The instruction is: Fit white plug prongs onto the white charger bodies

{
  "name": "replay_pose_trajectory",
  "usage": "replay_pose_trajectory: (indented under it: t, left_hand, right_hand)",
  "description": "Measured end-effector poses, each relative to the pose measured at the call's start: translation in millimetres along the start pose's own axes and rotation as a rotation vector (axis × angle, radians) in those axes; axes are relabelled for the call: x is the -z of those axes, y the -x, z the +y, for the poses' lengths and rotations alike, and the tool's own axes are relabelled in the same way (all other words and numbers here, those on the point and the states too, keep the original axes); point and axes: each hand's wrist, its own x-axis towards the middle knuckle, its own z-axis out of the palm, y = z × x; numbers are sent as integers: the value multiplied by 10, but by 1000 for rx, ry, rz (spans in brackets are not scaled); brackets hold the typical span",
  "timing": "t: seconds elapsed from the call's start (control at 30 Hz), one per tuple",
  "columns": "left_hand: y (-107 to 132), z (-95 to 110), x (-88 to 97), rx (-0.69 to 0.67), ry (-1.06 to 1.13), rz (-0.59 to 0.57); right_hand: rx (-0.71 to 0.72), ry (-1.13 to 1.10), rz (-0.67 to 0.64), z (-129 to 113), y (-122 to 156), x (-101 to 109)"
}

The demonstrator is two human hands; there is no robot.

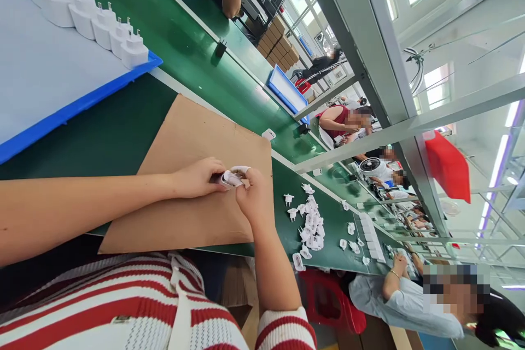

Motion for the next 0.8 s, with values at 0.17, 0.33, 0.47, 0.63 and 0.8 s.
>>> replay_pose_trajectory:
  t: [0.17, 0.33, 0.47, 0.63, 0.8]
  left_hand:
    - [-6, -37, -15, 0, 1, -46]
    - [-15, -62, -28, 1, -1, -59]
    - [-7, -44, -21, 10, -11, -41]
    - [-3, -45, -19, 20, -11, -44]
    - [-12, -42, -16, 21, -9, -48]
  right_hand:
    - [41, 56, -4, -20, 35, 6]
    - [70, 173, -82, -75, -36, -5]
    - [26, 125, -77, -86, -70, 9]
    - [13, -6, 22, -40, -14, 56]
    - [42, 58, -4, -26, 3, 60]
